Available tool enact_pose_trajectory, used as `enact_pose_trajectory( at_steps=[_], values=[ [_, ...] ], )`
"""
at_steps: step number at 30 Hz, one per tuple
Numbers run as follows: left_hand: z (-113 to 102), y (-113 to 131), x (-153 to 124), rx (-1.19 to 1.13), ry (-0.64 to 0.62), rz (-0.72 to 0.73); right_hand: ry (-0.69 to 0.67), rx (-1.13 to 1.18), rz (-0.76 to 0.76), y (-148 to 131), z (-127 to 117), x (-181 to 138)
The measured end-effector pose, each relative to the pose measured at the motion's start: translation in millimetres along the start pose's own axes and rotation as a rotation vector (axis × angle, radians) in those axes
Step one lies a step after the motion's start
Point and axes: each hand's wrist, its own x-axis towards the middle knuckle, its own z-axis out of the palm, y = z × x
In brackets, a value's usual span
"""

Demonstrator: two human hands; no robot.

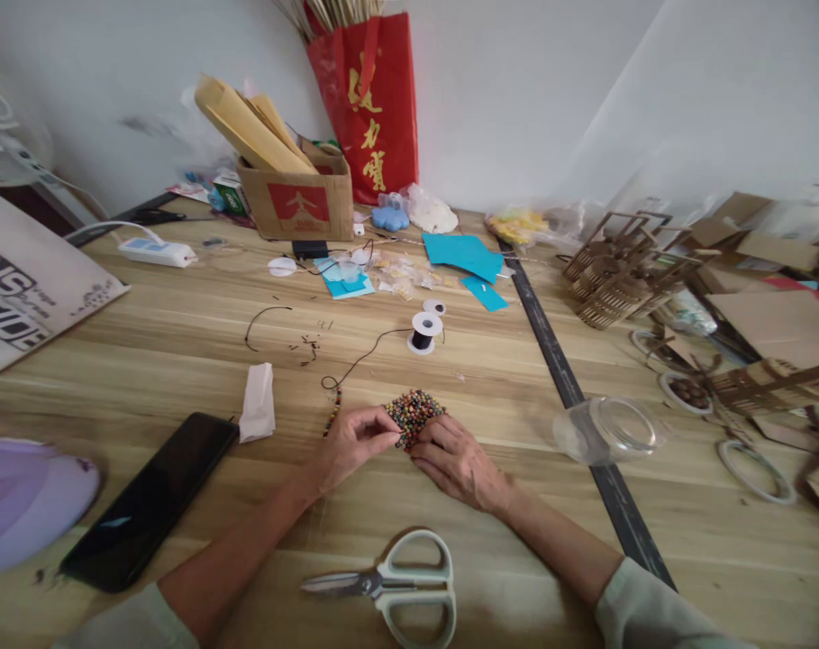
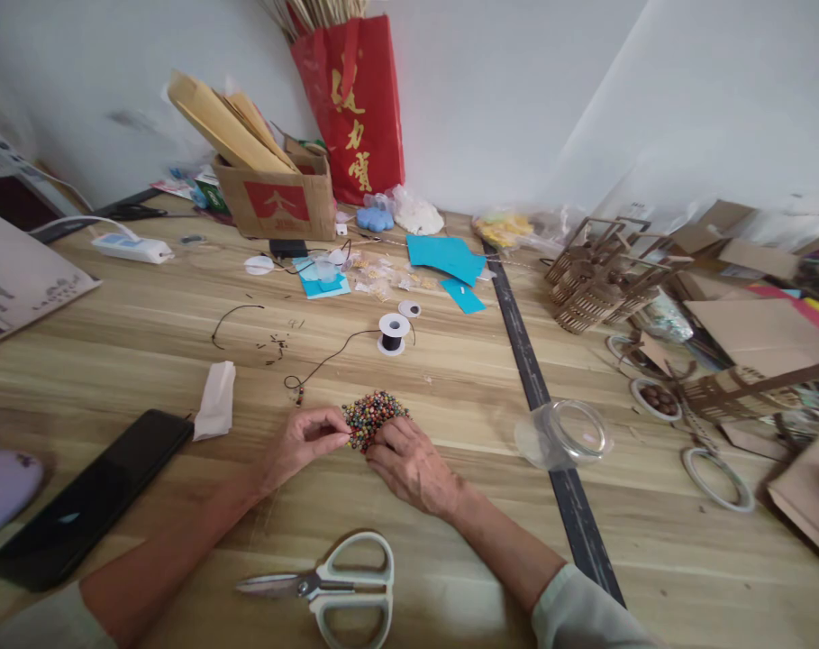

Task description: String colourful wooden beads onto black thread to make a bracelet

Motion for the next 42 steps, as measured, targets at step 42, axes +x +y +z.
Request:
enact_pose_trajectory(
  at_steps=[42],
  values=[
    [15.5,-7.7,-5.3,0.510,-0.098,0.356,0.169,0.379,0.099,2.3,-3.8,0.7]
  ],
)
